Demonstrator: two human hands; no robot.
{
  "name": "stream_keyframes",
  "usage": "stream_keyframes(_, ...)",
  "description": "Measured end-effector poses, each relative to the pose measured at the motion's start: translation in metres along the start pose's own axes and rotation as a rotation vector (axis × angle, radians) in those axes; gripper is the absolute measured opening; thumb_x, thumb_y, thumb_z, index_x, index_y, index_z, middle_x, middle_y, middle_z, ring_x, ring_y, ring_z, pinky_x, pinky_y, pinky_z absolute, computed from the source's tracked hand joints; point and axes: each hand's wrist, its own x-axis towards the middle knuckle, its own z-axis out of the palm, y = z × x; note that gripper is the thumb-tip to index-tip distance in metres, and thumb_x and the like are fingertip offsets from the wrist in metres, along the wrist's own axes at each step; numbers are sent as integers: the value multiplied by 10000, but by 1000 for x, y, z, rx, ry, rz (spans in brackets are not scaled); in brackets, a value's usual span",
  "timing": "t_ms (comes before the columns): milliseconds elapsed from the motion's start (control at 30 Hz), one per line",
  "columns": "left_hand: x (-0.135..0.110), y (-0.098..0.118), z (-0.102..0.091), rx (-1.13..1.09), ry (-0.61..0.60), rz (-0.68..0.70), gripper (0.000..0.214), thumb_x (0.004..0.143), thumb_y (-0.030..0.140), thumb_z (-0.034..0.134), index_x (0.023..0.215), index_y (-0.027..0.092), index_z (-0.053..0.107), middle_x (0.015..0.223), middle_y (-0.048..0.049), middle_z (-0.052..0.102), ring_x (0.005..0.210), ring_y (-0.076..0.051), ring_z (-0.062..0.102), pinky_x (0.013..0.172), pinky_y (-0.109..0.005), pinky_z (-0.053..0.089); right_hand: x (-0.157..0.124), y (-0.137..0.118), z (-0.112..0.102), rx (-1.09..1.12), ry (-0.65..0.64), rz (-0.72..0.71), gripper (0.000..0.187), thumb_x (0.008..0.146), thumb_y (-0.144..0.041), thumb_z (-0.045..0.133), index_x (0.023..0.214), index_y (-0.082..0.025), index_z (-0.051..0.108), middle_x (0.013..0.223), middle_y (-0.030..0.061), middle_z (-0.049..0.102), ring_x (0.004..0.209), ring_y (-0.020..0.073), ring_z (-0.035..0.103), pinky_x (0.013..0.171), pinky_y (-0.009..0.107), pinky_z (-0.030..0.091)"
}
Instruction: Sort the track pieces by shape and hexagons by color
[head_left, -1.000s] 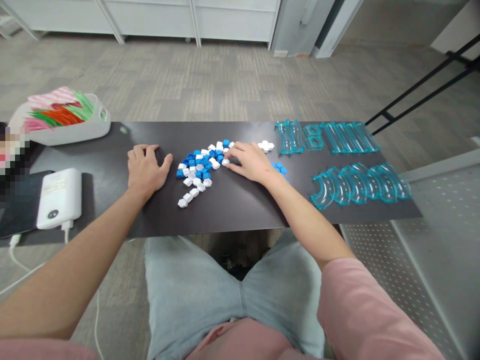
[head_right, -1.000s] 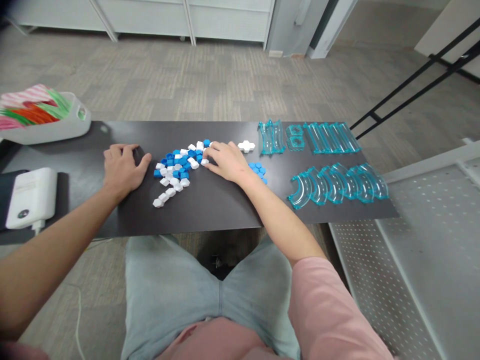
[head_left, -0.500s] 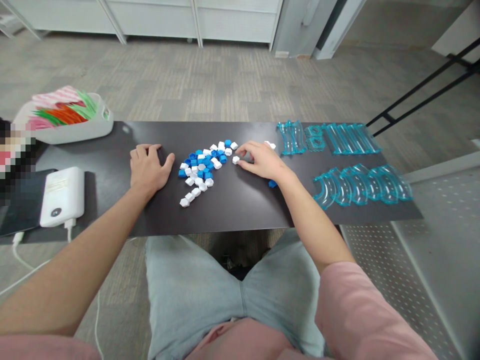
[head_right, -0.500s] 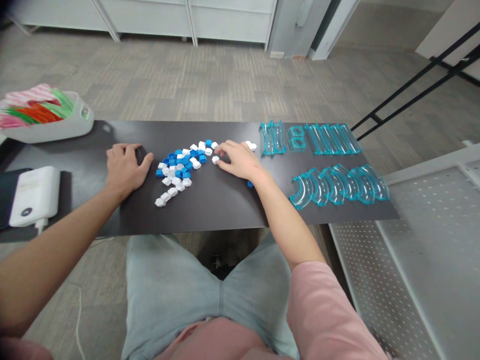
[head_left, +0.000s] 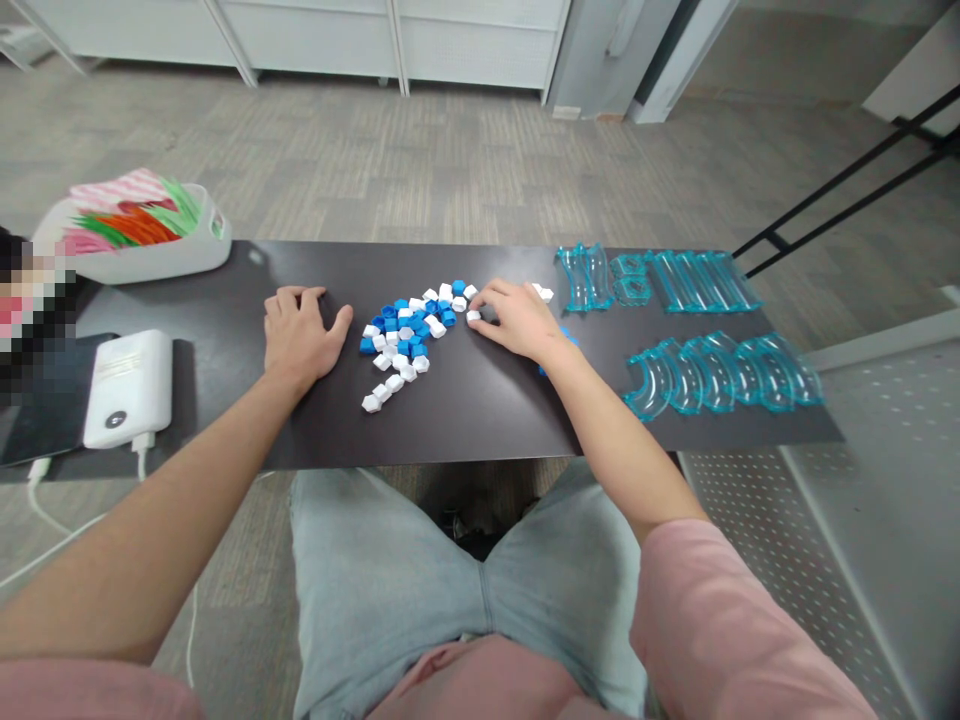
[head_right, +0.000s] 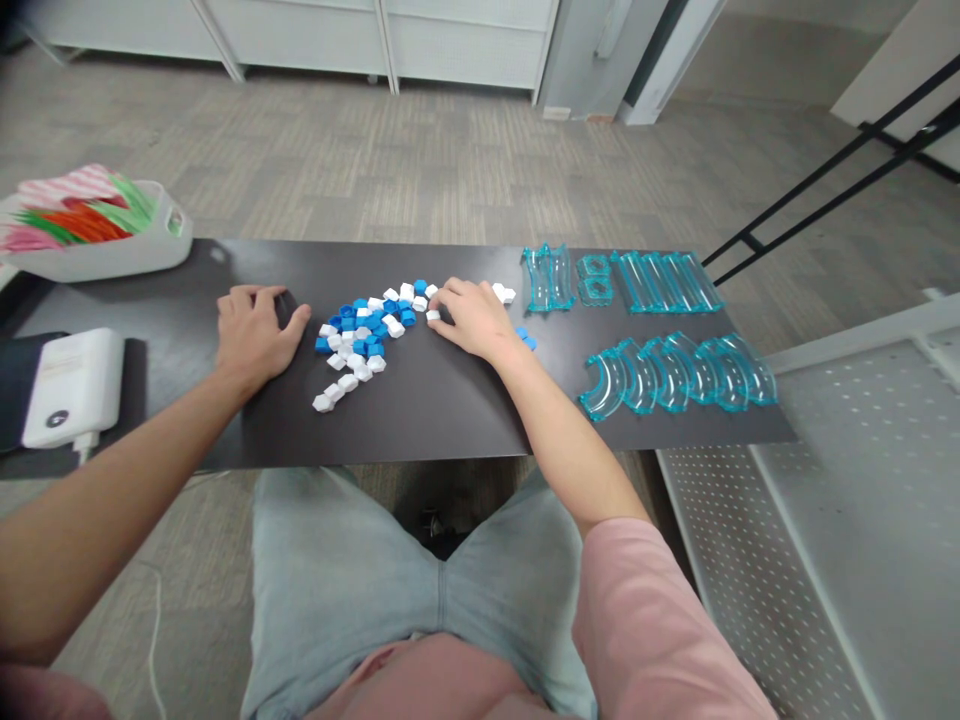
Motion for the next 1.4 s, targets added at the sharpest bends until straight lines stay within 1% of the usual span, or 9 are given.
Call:
stream_keyframes(133,0,0,0,11,2,-1,683,1119,571,548,1673,189,662,1716,-274,564,1644,-495,470,1442,-631,381,0,7,-12,41,19,36,180,1103,-349,756,1242,-259,825,1332,104,863,1192,342,759,1112,479,489)
stream_keyframes(267,0,-1,0,15,2,5,687,1115,569,556,1677,188,661,1715,-272,569,1639,-491,475,1431,-624,395,7,37,-43,127,111,186,285,1076,-419,762,1271,-229,845,1211,106,883,964,291,733,945,426,530)
stream_keyframes(433,0,0,0,22,4,-1,681,1117,562,558,1689,207,655,1707,-259,577,1628,-484,482,1426,-618,403,33,81,-69,148,145,255,395,1019,-521,854,1277,-223,883,1243,129,902,967,291,730,946,454,591)
stream_keyframes(600,1,-3,2,21,13,1,680,1120,576,554,1688,218,664,1707,-255,577,1620,-485,490,1432,-613,399,59,107,-63,140,-44,269,330,918,-497,973,1111,-233,925,1131,99,907,994,287,787,962,447,636)
stream_keyframes(767,2,-5,3,29,5,4,680,1134,573,558,1693,198,658,1710,-256,564,1638,-481,473,1456,-604,372,69,117,-59,146,-182,281,292,867,-380,1006,1124,-254,951,1098,61,916,1005,275,823,959,420,653)
stream_keyframes(867,1,-3,1,51,-5,12,710,1131,539,571,1700,121,649,1707,-285,561,1621,-489,472,1449,-621,380,70,120,-59,174,-171,268,331,926,-445,974,1192,-249,956,1113,74,927,1017,285,834,969,429,665)
stream_keyframes(967,1,-2,0,69,-1,20,714,1139,539,562,1693,99,655,1708,-299,563,1612,-493,473,1438,-627,391,70,122,-57,162,-147,274,278,992,-456,916,1156,-237,961,1111,87,935,1026,290,843,977,419,659)
stream_keyframes(1233,4,-6,2,84,-17,20,731,1142,546,569,1717,102,648,1701,-291,568,1618,-479,461,1437,-609,389,69,128,-59,217,-206,305,125,974,-295,888,1052,-227,958,1036,58,930,960,243,834,903,355,634)
stream_keyframes(1400,4,-6,4,97,7,27,744,1124,515,565,1702,56,664,1685,-315,577,1608,-491,475,1427,-622,397,70,130,-66,219,-279,313,143,968,-342,946,1053,-228,960,1054,58,931,1004,251,849,928,352,650)
